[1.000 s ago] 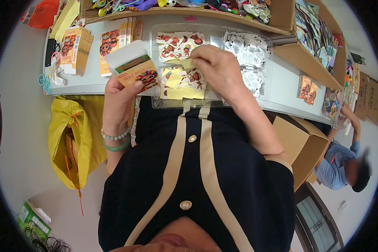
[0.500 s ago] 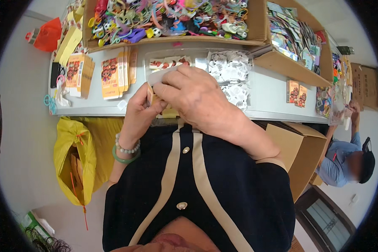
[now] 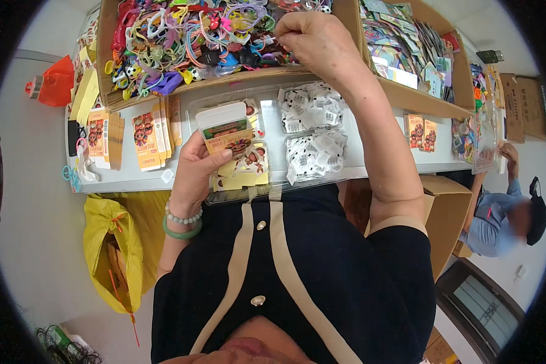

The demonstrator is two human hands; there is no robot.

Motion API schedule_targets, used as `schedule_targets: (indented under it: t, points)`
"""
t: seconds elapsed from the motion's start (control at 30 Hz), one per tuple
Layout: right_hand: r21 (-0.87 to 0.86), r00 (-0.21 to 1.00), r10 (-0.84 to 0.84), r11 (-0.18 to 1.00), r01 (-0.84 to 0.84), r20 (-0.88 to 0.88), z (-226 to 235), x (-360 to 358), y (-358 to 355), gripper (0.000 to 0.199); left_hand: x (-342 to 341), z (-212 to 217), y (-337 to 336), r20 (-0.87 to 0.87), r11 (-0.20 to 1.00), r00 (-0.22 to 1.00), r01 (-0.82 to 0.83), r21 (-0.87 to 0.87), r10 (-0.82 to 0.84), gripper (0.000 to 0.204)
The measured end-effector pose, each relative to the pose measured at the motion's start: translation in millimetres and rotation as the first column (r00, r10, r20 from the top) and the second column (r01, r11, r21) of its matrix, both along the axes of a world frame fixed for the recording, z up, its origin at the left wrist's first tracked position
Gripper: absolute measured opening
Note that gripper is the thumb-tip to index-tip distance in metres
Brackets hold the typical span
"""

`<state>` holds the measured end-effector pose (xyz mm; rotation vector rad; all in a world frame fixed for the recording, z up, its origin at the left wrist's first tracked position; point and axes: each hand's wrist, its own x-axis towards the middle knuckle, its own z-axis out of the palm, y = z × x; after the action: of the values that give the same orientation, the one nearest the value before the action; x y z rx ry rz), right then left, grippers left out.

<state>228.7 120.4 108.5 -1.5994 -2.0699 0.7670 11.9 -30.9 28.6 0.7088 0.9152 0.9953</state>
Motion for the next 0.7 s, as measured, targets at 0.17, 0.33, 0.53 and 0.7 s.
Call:
schedule_targets:
  t: [0.17, 0.33, 0.53, 0.7]
  points:
    - [0.007, 0.916, 0.075, 0.996, -0.085, 0.393, -30, 11, 21, 0.024, 3, 4, 4, 0.038, 0.999, 0.999, -0.001, -0.053, 0.003, 0.041]
    - [-0.155, 0.672, 0.244, 0.969, -0.190, 0.699, -31, -14, 34, 0.026, 7, -5, 7, -0.001, 0.996, 0.997, 0.081, -0.027, -0.081, 0.038]
    - [-0.019, 0.779, 0.113, 0.991, -0.129, 0.617, -36, 8, 36, 0.024, 10, -1, 8, 0.017, 0.996, 0.996, 0.089, -0.028, -0.088, 0.035]
    - [0.240, 0.997, -0.081, 0.968, 0.080, -0.006, 4, 18, -13, 0.017, 12, -5, 10, 0.023, 0.995, 0.995, 0.095, -0.025, -0.095, 0.035]
